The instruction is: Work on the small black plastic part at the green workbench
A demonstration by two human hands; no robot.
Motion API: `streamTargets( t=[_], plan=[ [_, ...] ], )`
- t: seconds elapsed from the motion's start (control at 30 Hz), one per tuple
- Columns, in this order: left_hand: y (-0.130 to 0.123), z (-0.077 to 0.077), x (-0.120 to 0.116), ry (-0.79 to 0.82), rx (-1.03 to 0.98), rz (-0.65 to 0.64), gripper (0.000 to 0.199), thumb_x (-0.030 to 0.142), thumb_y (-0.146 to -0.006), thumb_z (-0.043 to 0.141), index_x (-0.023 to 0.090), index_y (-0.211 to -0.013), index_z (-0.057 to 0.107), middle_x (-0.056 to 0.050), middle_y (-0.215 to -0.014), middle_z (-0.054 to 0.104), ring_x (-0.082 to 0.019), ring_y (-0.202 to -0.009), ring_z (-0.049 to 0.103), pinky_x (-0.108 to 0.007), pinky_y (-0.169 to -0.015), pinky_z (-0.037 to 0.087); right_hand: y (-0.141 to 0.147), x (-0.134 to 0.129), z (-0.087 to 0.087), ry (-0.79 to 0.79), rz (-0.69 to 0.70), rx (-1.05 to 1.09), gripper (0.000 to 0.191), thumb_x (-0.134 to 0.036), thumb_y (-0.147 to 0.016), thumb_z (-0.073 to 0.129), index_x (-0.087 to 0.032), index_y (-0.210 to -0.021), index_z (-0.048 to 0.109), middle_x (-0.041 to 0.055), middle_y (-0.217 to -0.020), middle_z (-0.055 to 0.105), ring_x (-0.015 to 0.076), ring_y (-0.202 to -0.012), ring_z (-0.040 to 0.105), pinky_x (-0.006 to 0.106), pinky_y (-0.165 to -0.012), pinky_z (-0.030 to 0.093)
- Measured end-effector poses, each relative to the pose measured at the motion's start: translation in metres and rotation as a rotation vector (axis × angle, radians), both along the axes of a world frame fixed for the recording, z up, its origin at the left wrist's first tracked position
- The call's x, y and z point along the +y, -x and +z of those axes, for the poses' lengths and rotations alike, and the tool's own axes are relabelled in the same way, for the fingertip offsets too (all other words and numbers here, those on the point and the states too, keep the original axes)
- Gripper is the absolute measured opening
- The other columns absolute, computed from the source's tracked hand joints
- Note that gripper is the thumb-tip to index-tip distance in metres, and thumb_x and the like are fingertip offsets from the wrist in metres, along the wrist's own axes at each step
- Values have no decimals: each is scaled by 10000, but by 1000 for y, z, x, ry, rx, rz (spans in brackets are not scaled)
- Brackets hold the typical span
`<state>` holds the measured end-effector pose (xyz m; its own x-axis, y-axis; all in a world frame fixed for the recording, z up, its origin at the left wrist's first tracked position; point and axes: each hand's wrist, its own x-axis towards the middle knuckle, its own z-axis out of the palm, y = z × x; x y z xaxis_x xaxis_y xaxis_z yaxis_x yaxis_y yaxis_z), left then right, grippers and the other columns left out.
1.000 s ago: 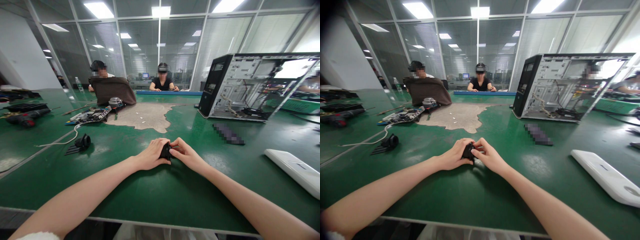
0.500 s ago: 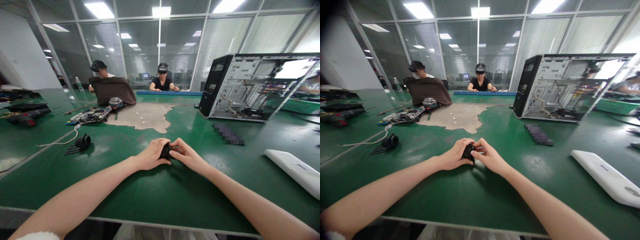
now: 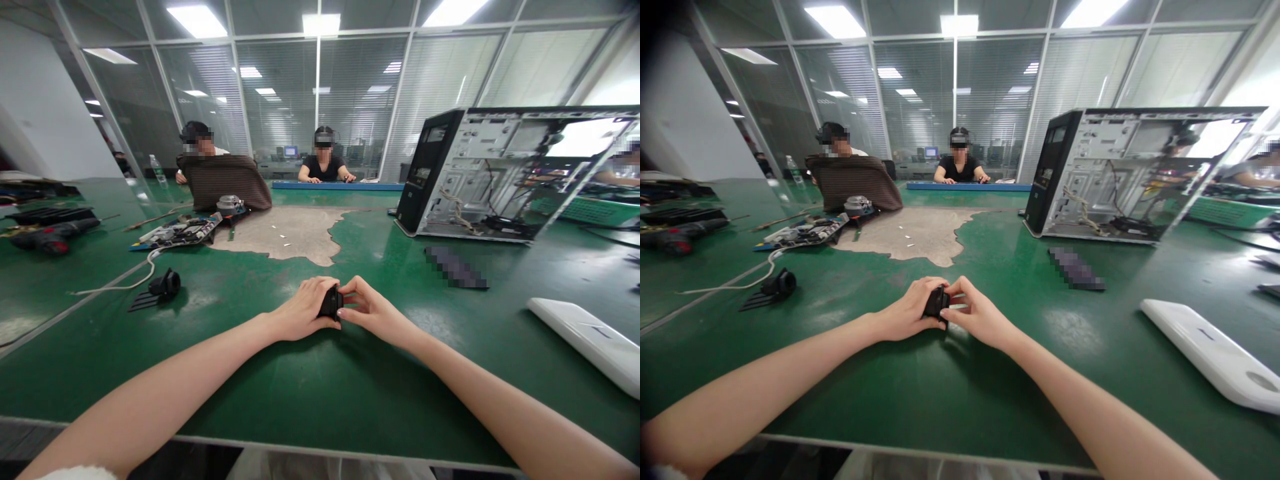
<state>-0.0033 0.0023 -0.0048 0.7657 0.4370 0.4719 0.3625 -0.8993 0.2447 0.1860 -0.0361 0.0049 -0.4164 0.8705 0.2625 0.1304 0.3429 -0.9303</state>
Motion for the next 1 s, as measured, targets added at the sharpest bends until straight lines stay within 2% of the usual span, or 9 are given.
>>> streamTargets(
  t=[0.13, 0.3, 0.53, 0.67, 0.8, 0.9, 1.0],
  plan=[
    [0, 0, 0, -2, -16, -3, 664, 458, -773, 581, 177, -1257, 225, -143, -1219, 406, -271, -1140, 382, -431, -947, 325, 1, 1, -1, -1, -53, -16, 149, -283, -795, 558, -213, -873, 453, -6, -873, 525, 149, -857, 570, 313, -772, 458],
    [-1, 0, 1, -6, -18, -12, 671, 458, -772, 583, 171, -1259, 221, -144, -1216, 406, -271, -1131, 387, -432, -946, 325, 2, 6, -6, 31, -97, -38, 217, -291, -778, 567, -201, -941, 456, 32, -976, 521, 158, -857, 571, 344, -786, 467],
    [-1, 0, 1, -2, -17, -13, 651, 450, -779, 579, 177, -1253, 226, -141, -1218, 405, -265, -1130, 386, -429, -945, 323, 1, 0, 1, -8, -3, -15, 233, -267, -748, 615, -219, -898, 444, 6, -944, 518, 161, -895, 568, 326, -789, 467],
    [-1, -1, 1, 6, -24, -9, 663, 459, -772, 583, 185, -1258, 225, -138, -1217, 407, -269, -1129, 388, -433, -941, 325, 3, 1, 0, -11, -68, -8, 157, -306, -780, 567, -210, -844, 460, -4, -869, 520, 156, -849, 570, 322, -762, 467],
    [-1, -1, 1, 1, -30, -15, 664, 455, -773, 584, 186, -1261, 222, -139, -1213, 409, -271, -1123, 391, -433, -937, 327, 3, 4, -5, 19, -105, -31, 197, -300, -772, 570, -205, -902, 456, 19, -934, 524, 160, -860, 569, 336, -773, 469],
    [-1, 0, 2, -3, -22, -13, 666, 444, -771, 592, 176, -1256, 222, -142, -1215, 407, -268, -1126, 386, -423, -942, 323, 1, 4, -4, 50, -74, -43, 207, -296, -773, 567, -200, -916, 451, 31, -949, 532, 158, -828, 575, 353, -764, 474],
    [-1, 0, 1, -3, -13, -7, 654, 437, -776, 589, 177, -1251, 224, -140, -1215, 407, -263, -1122, 389, -418, -940, 324, 1, 1, -1, -2, -15, -18, 235, -267, -741, 614, -211, -891, 443, 17, -948, 523, 167, -881, 571, 342, -780, 469]
  ],
)
